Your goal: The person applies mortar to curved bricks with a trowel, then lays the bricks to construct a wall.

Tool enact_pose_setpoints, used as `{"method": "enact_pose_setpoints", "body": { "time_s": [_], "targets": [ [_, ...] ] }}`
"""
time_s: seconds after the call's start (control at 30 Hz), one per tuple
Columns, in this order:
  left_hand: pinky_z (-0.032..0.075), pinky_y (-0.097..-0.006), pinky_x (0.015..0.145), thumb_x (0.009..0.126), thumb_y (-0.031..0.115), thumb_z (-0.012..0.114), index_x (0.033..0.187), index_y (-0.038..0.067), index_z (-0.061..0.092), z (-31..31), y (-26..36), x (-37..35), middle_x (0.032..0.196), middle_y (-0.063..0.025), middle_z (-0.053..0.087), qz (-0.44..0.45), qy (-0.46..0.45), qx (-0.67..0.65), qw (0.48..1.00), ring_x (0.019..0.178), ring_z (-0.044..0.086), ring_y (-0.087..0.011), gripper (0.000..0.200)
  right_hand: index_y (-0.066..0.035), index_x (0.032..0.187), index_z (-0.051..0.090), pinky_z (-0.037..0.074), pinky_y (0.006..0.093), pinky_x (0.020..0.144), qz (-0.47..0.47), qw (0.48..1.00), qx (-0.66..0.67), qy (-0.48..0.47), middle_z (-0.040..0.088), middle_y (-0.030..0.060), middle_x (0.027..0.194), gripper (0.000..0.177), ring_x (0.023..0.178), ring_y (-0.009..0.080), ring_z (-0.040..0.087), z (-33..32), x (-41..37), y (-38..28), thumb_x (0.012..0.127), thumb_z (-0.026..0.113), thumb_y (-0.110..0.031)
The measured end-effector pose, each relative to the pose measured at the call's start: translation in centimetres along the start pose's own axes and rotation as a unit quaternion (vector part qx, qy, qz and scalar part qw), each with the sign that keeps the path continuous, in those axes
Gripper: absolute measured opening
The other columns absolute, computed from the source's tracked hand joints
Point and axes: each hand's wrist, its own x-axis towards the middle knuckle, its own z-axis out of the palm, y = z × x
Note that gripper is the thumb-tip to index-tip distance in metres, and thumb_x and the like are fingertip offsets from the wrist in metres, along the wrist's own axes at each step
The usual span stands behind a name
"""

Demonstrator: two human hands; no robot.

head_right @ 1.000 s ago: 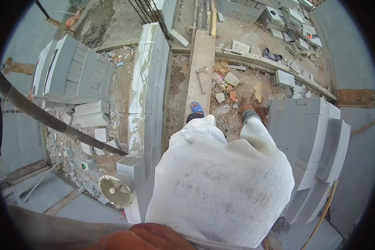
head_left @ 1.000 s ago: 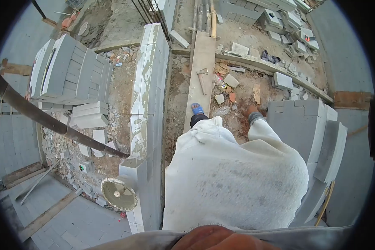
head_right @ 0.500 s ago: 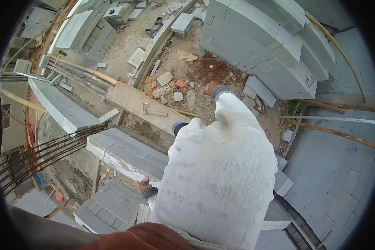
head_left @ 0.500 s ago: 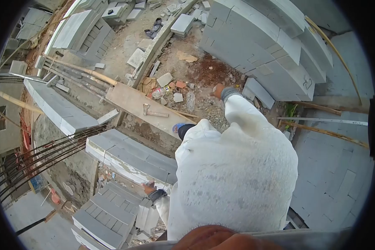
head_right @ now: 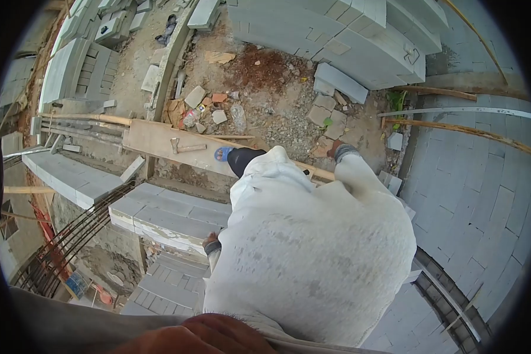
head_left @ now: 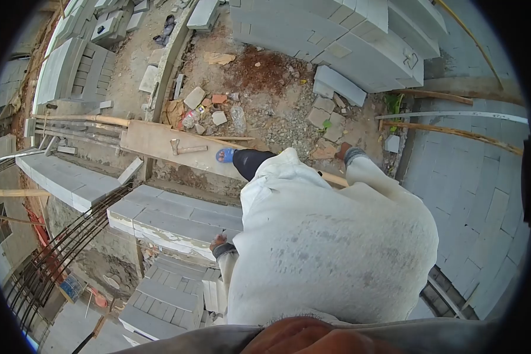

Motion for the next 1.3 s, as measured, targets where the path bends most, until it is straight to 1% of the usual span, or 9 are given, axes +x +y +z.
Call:
{"method": "enact_pose_setpoints", "body": {
  "time_s": [0.2,0.43,0.63,0.7,0.8,0.93,1.07,1.13,1.3],
  "targets": [
    [0.06,-0.0353,0.063,0.091,0.02,0.067,0.102,-0.01,0.057,3.1,3.8,-9.4,0.087,-0.0169,0.066,-0.044,0.088,0.015,0.995,0.07,0.067,-0.0251,0.034,0.003,0.116,0.059,0.053,0.041,0.087,-0.077,0.987,0.118,0.078,0.067,0.0228,0.108,0.053,0.096,0.0335,0.068,-4.1,3.9,-3.8,0.078,0.076,-0.029],
    [0.057,-0.0447,0.067,0.081,0.039,0.079,0.126,-0.004,0.045,7.9,-0.7,-9.9,0.102,-0.0172,0.067,-0.192,0.298,-0.1,0.93,0.076,0.066,-0.0292,0.071,0.004,0.113,0.062,0.052,0.042,0.086,-0.234,0.968,0.066,0.068,0.068,0.0228,0.105,0.052,0.097,0.0343,0.067,-10.9,1.6,-9.8,0.076,0.077,-0.03],
    [0.053,-0.0476,0.074,0.079,0.04,0.08,0.131,0.001,0.045,10.2,-1.8,-8.4,0.114,-0.0188,0.064,-0.078,0.123,-0.39,0.909,0.088,0.065,-0.033,0.074,0.0,0.115,0.063,0.051,0.0412,0.087,-0.331,0.934,-0.04,0.129,0.069,0.0215,0.104,0.046,0.1,0.0331,0.066,-22.1,5.6,-10.9,0.077,0.075,-0.024],
    [0.051,-0.0476,0.077,0.078,0.041,0.08,0.135,0.005,0.044,10.5,-0.2,-5.6,0.12,-0.0187,0.061,-0.011,0.197,-0.416,0.888,0.098,0.062,-0.035,0.077,-0.002,0.117,0.063,0.051,0.041,0.088,-0.338,0.92,0.004,0.198,0.07,0.0199,0.104,0.044,0.1,0.0321,0.067,-28.6,11.5,-9.4,0.078,0.074,-0.02],
    [0.05,-0.0463,0.08,0.081,0.046,0.075,0.143,0.007,0.041,10.3,11.3,-4.0,0.125,-0.0199,0.06,0.09,0.377,-0.311,0.868,0.107,0.062,-0.0357,0.081,-0.005,0.128,0.058,0.049,0.0393,0.093,-0.299,0.892,0.031,0.336,0.068,0.0174,0.109,0.052,0.104,0.0306,0.065,-42.2,13.7,-6.8,0.079,0.073,-0.017],
    [0.043,-0.0416,0.102,0.092,0.022,0.064,0.146,0.0,0.033,14.0,27.5,1.8,0.131,-0.0285,0.053,0.403,0.384,-0.191,0.808,0.12,0.054,-0.0335,0.066,-0.006,0.136,0.05,0.046,0.0406,0.099,-0.224,0.809,0.018,0.542,0.064,0.0197,0.119,0.074,0.112,0.0335,0.061,-60.9,19.7,-2.0,0.076,0.079,-0.036],
    [0.043,-0.0417,0.103,0.091,0.027,0.065,0.15,0.001,0.025,28.2,43.8,14.0,0.136,-0.0238,0.05,0.595,0.268,-0.188,0.734,0.123,0.052,-0.0346,0.076,-0.015,0.147,0.039,0.04,0.0467,0.108,-0.19,0.65,0.036,0.735,0.044,0.0278,0.142,0.118,0.133,0.0396,0.043,-76.8,32.4,1.0,0.054,0.074,-0.079],
    [0.038,-0.0423,0.107,0.085,0.028,0.069,0.15,0.002,0.022,41.6,57.1,13.4,0.141,-0.0226,0.046,0.583,0.11,-0.293,0.75,0.128,0.048,-0.0356,0.084,-0.016,0.151,0.031,0.033,0.0505,0.112,-0.106,0.661,-0.045,0.742,0.037,0.0222,0.149,0.127,0.139,0.0368,0.036,-82.0,37.5,1.5,0.052,0.064,-0.089],
    [0.028,-0.0507,0.111,0.066,0.052,0.083,0.15,0.007,0.026,61.7,87.0,2.8,0.147,-0.021,0.041,0.706,-0.054,-0.045,0.705,0.136,0.039,-0.0354,0.111,-0.018,0.153,0.026,0.027,0.0515,0.116,-0.073,0.714,-0.176,0.673,0.031,0.0158,0.155,0.131,0.143,0.0343,0.029,-88.6,42.6,0.1,0.05,0.059,-0.093]
  ]
}}
